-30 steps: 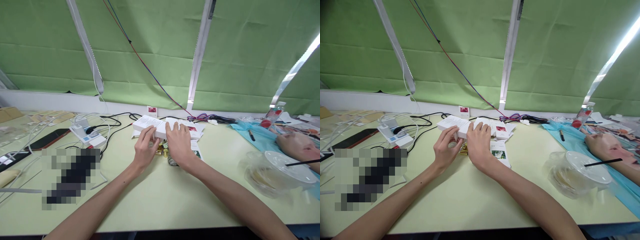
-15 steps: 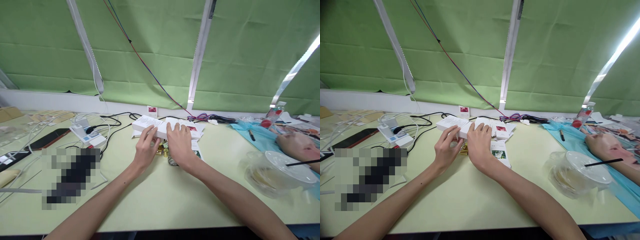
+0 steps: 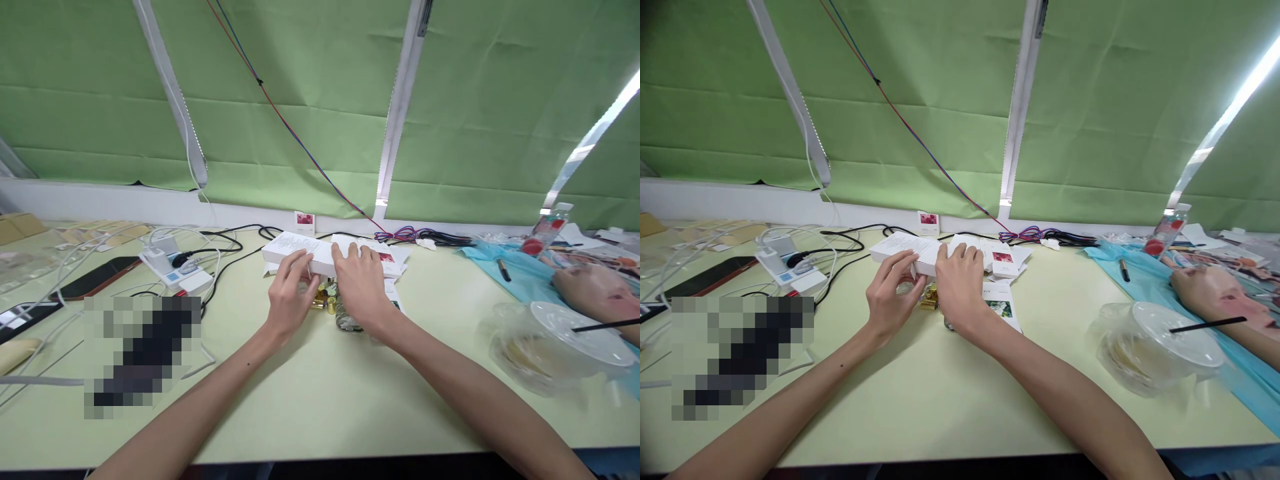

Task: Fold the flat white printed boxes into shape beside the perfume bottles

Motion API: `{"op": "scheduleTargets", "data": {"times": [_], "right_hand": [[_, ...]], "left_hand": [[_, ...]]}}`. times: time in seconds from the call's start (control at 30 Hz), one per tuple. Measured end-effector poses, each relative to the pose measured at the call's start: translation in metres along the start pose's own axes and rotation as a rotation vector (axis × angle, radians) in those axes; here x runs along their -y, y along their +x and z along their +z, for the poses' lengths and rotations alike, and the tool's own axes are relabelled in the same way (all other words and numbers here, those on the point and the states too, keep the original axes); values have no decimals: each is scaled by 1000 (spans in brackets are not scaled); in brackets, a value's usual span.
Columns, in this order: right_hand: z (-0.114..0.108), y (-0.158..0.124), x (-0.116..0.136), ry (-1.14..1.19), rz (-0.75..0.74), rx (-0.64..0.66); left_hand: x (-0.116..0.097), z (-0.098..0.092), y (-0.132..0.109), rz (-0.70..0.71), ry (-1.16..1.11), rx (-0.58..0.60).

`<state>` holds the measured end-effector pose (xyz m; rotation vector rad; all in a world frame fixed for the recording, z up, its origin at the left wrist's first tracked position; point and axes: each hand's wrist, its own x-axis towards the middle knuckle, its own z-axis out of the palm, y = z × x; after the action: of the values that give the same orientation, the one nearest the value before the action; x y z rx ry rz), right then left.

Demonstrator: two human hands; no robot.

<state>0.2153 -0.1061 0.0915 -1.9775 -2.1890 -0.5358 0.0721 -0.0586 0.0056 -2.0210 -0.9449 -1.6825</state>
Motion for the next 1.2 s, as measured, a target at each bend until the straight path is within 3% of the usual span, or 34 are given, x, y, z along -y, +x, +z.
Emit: {"op": "scheduleTargets", "data": {"times": [1.2], "right_hand": [[8,6,-3,31,-12,-34]], "left_hand": [[2,0,0,-35,-44,34]]}}
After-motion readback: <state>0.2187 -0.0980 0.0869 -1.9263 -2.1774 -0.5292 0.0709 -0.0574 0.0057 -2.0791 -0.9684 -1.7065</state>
